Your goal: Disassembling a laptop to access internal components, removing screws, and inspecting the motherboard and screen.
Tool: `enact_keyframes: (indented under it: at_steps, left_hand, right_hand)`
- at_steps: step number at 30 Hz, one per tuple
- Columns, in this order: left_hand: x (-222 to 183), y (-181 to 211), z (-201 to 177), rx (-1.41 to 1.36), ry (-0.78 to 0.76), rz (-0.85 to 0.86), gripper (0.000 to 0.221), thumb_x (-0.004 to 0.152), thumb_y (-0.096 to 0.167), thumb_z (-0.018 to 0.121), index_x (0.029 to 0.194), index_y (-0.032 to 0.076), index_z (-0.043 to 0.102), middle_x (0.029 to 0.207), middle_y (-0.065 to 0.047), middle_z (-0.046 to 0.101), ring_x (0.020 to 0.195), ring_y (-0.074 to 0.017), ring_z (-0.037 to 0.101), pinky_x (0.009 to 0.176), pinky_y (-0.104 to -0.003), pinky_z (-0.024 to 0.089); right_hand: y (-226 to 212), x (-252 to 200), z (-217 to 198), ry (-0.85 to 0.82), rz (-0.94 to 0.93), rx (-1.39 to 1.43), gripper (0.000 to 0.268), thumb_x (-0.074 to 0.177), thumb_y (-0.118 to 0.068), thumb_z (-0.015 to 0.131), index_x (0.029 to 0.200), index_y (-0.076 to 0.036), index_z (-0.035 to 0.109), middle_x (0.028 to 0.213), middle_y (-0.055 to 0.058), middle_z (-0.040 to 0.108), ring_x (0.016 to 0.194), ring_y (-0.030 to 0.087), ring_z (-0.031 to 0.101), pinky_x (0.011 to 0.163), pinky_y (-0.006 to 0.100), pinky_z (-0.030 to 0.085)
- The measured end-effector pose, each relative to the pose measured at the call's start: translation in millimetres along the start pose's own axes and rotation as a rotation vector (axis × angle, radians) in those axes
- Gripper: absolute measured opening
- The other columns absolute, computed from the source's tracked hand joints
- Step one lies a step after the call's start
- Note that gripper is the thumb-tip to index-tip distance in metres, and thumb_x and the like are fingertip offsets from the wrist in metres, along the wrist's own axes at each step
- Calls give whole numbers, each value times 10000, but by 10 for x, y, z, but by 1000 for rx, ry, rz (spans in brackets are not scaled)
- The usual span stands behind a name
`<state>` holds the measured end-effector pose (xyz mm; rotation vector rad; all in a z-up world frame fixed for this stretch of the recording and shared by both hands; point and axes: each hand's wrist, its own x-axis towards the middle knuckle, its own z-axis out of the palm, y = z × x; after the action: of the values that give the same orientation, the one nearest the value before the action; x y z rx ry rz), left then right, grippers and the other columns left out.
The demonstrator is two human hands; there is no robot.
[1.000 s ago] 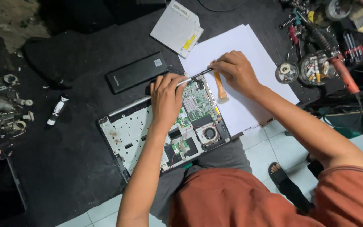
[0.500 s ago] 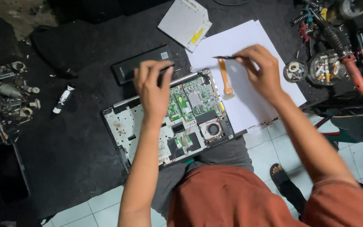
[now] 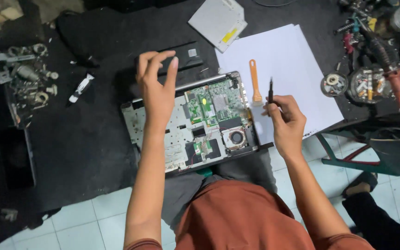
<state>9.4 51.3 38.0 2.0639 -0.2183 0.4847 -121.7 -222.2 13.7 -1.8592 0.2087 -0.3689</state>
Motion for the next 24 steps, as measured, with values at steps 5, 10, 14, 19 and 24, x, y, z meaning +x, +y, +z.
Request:
enact_keyframes:
  at_steps: [5, 10, 14, 19, 24]
  left_hand:
    - [-54, 455, -525, -134, 55, 72, 128, 1104, 183, 613, 1195, 114, 670, 1240, -33, 536, 1213, -251, 570, 1081, -426, 439]
    - [-645, 679, -784, -451, -256, -142, 180, 1051, 197, 598, 1140, 51, 655, 1230, -142, 612, 1269, -324, 551, 1096, -481, 394]
    - [-1053, 867, -841, -570, -295, -447, 218, 1037, 166, 611, 1086, 28, 772, 1209, -141, 760, 1195, -282, 701, 999, -410, 530]
    - [-992, 581, -1247, -419, -96, -734, 404, 1049, 385, 544, 1021, 42, 757, 1012, -132, 807, 1064, -220, 709, 979, -419, 510]
    - [-667, 219, -1503, -12, -175, -487, 354, 1092, 241, 536, 1288, -19, 676, 1206, -263, 711, 1219, -399, 634, 1002, -516, 497]
  right_hand:
    - [-84, -338, 371, -142, 99, 296, 95, 1049, -62, 620, 1112, 4, 643, 856, 176, 703, 749, 256, 721, 785, 403, 581]
    - [-535, -576, 878, -298, 36, 335, 143, 939, -36, 719, 1065, 28, 699, 881, 179, 699, 743, 283, 716, 723, 428, 564]
    - [-724, -662, 1195, -415, -21, 248, 141, 899, -108, 791, 1013, -25, 779, 852, 107, 715, 782, 218, 683, 746, 341, 565]
    - [-1035, -352, 1399, -643, -321, 102, 297, 870, -104, 795, 1157, -53, 742, 1123, 182, 722, 1086, 391, 687, 965, 550, 542]
    - [-574, 206, 1679, -517, -631, -395, 312, 920, 44, 692, 1194, -104, 681, 1090, 122, 607, 1029, 340, 565, 856, 455, 468]
